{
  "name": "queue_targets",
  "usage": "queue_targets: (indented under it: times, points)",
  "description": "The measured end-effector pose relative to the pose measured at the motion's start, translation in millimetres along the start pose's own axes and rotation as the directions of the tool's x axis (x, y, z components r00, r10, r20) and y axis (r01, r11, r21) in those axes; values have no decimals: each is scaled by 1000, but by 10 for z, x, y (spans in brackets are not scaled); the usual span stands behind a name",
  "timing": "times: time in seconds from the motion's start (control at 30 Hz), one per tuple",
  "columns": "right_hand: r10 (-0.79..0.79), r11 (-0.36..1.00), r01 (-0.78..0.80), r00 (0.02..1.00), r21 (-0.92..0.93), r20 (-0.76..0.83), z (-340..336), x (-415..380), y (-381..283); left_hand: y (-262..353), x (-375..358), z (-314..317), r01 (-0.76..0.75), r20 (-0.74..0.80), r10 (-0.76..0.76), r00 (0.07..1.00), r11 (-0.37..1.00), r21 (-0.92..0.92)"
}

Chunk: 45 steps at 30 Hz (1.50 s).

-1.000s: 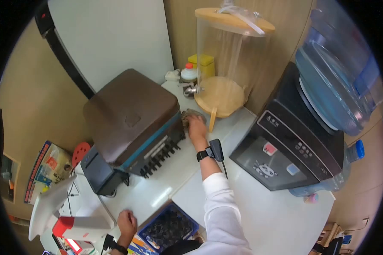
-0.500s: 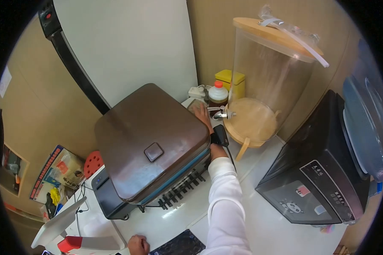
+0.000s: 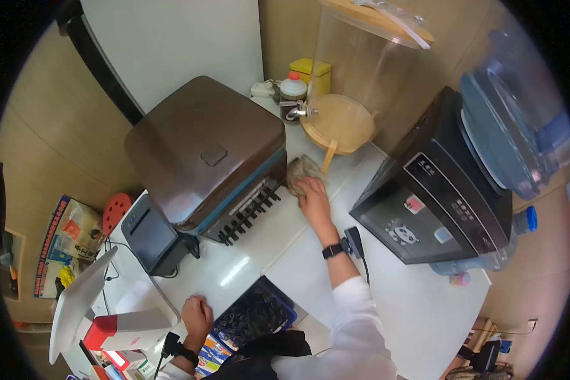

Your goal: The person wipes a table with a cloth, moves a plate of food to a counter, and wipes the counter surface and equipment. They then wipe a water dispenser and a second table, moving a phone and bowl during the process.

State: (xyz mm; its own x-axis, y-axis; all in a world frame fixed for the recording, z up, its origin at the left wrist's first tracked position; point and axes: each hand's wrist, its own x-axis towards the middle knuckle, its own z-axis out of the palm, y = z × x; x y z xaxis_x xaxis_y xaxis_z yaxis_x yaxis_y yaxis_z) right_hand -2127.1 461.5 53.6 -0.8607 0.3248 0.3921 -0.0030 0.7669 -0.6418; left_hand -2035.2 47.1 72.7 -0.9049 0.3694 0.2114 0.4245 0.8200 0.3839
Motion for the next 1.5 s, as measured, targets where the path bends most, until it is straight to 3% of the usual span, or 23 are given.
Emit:
queue_targets:
  times: [0.07, 0.13, 0.17, 0.23, 0.27, 0.33, 0.43, 0.47, 0.57, 0.63, 0.7, 0.73, 0.83, 0.9, 1.0, 1.07, 1.1, 1.17, 1.5]
  points:
    - [99, 992, -99, 995, -75, -9, -130, -311, -74, -3, -13, 0, 4, -3, -4, 1000, 1000, 5]
    - [198, 930, -264, 946, -257, -256, -131, -502, -57, 17, -17, -17, 6, 5, -6, 1000, 1000, -13]
    - [199, 928, -265, 947, -263, -252, -89, -480, 25, 22, -2, -34, 3, 6, -3, 1000, 1000, -17]
    - [229, 790, -423, 875, -444, -426, 47, -218, 336, 45, -9, -55, 7, -1, -7, 1000, 1000, -26]
    - [225, 791, -418, 877, -446, -424, 51, -57, 478, 40, -9, -50, 11, -1, -11, 1000, 999, -32]
    - [382, 675, -608, 773, -419, -507, 4, 288, 730, 7, -4, -32, 22, -13, -22, 1000, 999, -41]
    - [478, 579, -709, 695, -402, -537, -93, 649, 887, -12, 9, 16, 7, -12, -7, 1000, 999, -34]
    - [478, 644, -730, 618, -229, -624, -68, 716, 828, 4, 13, 2, 20, 6, -19, 1000, 1000, -22]
    - [510, 595, -777, 562, -205, -651, -12, 717, 600, -43, 10, 19, 44, 42, -44, 998, 999, -14]
    - [524, 554, -773, 613, -309, -591, 78, 485, 497, -21, -14, -5, -5, -13, 5, 1000, 999, -47]
    - [462, 540, -652, 758, -532, -460, 176, 213, 378, -22, -37, -15, 27, 44, -25, 999, 999, -42]
    - [343, 604, -593, 796, -532, -498, 268, 9, 282, -25, -29, -3, 15, 28, -13, 1000, 999, -47]
    - [259, 720, -448, 882, -530, -395, 300, -513, -157, -15, -13, -26, 7, 12, -6, 1000, 999, -44]
    - [300, 745, -428, 900, -511, -316, 233, -718, -432, 1, -28, -11, 11, 22, -10, 1000, 999, -38]
    - [175, 785, -298, 948, -544, -266, 136, -841, -1063, 21, -19, -25, 12, -11, -13, 1000, 999, -33]
    - [168, 970, -197, 967, -146, -191, 203, -860, -1385, 39, -17, -29, 21, -9, -21, 1000, 1000, -22]
    - [171, 971, -198, 966, -136, -192, 296, -849, -1448, 38, -15, -31, 32, -4, -32, 999, 999, -18]
    - [210, 942, -152, 963, 299, -171, 465, -811, -1534, 23, -13, -24, 15, -10, -15, 1000, 1000, -12]
    - [166, 970, -96, 935, 224, -314, 683, -586, -1603, 38, -3, -12, -4, -28, 3, 1000, 1000, -24]
